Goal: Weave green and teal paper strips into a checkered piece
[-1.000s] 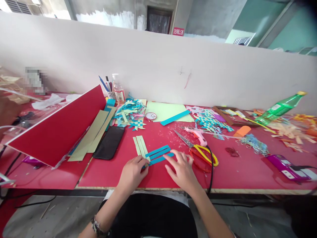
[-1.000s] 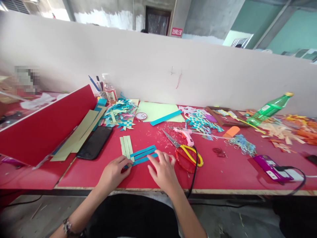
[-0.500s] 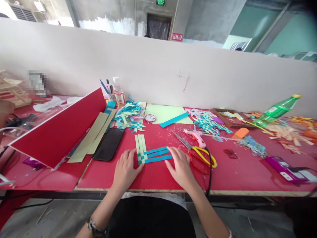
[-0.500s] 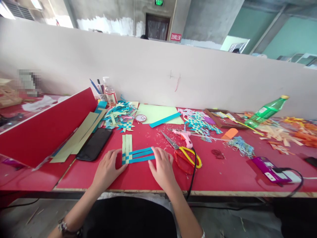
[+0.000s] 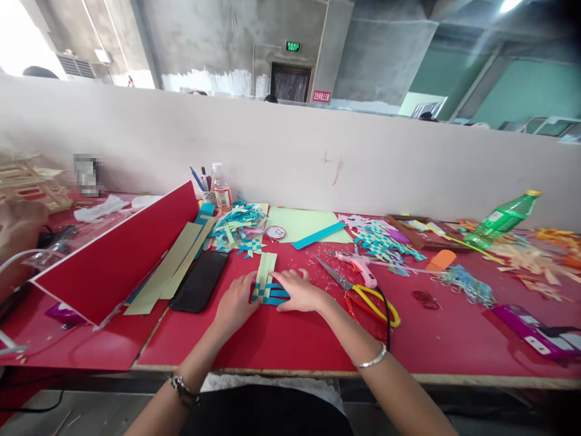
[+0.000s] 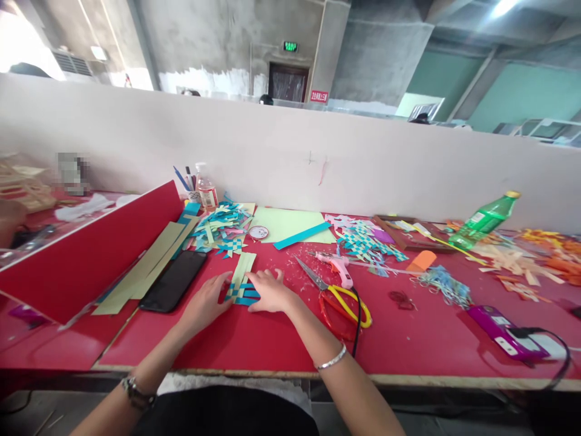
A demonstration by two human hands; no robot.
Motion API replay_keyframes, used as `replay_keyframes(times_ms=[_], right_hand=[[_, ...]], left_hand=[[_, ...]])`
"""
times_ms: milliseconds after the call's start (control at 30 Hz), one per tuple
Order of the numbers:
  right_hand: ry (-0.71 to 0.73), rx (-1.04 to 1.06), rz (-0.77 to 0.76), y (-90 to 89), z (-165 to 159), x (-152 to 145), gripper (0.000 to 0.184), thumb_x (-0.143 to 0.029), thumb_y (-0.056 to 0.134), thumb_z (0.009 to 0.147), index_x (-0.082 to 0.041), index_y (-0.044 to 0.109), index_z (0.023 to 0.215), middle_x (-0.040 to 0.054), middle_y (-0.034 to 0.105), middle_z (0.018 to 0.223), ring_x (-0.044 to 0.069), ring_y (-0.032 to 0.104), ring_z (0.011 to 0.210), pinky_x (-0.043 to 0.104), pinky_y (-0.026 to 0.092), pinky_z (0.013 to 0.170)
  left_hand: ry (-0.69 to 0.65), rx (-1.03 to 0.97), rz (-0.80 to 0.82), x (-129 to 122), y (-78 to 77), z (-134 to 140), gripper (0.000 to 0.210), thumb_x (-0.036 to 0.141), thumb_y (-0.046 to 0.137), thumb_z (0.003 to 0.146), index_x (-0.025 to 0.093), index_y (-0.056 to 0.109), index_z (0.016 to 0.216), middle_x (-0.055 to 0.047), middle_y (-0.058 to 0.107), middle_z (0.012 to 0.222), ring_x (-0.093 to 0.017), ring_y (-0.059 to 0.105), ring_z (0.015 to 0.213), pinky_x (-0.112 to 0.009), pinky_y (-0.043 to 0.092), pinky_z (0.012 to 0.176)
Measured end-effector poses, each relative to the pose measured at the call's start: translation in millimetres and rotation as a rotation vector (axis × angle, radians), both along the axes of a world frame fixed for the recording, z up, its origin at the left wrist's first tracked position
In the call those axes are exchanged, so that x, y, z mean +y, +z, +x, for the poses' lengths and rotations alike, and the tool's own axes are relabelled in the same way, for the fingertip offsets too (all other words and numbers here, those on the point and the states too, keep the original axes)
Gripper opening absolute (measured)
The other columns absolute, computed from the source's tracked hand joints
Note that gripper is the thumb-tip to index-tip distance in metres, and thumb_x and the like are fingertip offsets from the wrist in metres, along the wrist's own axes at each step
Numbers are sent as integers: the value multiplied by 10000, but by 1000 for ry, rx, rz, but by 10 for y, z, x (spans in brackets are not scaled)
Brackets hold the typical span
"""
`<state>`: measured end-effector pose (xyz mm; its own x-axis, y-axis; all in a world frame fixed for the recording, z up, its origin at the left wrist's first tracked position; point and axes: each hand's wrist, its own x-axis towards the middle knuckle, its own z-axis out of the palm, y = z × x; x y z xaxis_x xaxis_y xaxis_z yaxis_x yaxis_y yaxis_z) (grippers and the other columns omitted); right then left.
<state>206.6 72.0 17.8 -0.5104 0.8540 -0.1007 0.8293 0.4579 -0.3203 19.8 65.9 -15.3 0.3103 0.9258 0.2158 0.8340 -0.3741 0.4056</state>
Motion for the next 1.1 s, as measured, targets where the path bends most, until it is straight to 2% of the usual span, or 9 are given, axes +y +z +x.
replay_keyframes(times_ms=[100,233,333,467,533,600,767,900,1100], right_hand=[[-6,72,-52,22,-32,90,827,-455,653,609,-184,297,1305,153,478,1214,307,389,1136,526,165,953],[-89,294,-75,18,-52,156,414,-295,464,800,-245,421,1209,35,630,910,186,550,901,460,212,928],[-114,371,-33,24,-26,165,289,-196,400,822,-276,517,1074,-17,631,829,143,564,825,429,216,923],[-125,444,85,103,40,147,225,-164,393,817,-268,510,978,-43,609,829,115,558,815,440,145,958],[-108,455,146,165,73,141,185,-162,384,822,-254,484,947,-46,596,824,104,554,794,431,143,958],[-79,450,184,220,102,141,141,-178,374,833,-244,465,919,-43,586,804,102,545,760,401,204,925],[-77,436,200,243,170,163,104,-232,408,835,-245,463,923,-40,580,783,104,524,711,349,284,844],[-189,475,168,183,210,181,178,-327,505,790,-239,508,945,-19,596,798,130,528,769,302,332,775],[-161,513,159,84,200,182,234,-344,440,827,-204,575,697,-8,591,749,112,540,702,250,355,694]], left_hand=[[-72,-67,-32,126,-46,-27,546,168,552,670,155,385,1189,-91,570,1002,-231,506,987,-363,395,854],[-90,-174,-109,197,-78,-53,628,153,558,632,150,363,1228,-69,571,934,-219,516,905,-351,412,801],[-91,-307,-194,241,-71,-33,651,189,575,625,143,363,1240,-70,566,936,-212,518,901,-344,411,805],[-26,-638,-476,393,26,50,716,370,602,649,118,339,1265,-132,539,1089,-222,529,968,-302,447,752],[-14,-759,-583,486,116,102,685,420,623,633,132,417,1219,-121,572,1073,-223,545,967,-275,452,724],[-93,-818,-650,566,210,155,548,438,627,631,136,551,1082,-86,634,958,-203,585,876,-257,452,692],[-113,-867,-678,681,323,286,384,455,647,601,107,647,761,-46,653,664,-130,570,550,-224,436,523],[-67,-911,-640,697,291,350,400,474,644,592,113,635,763,-32,642,642,-113,553,512,-208,426,480],[-72,-991,-647,600,254,347,421,447,687,544,96,645,773,-35,639,620,-121,551,513,-208,424,467]])
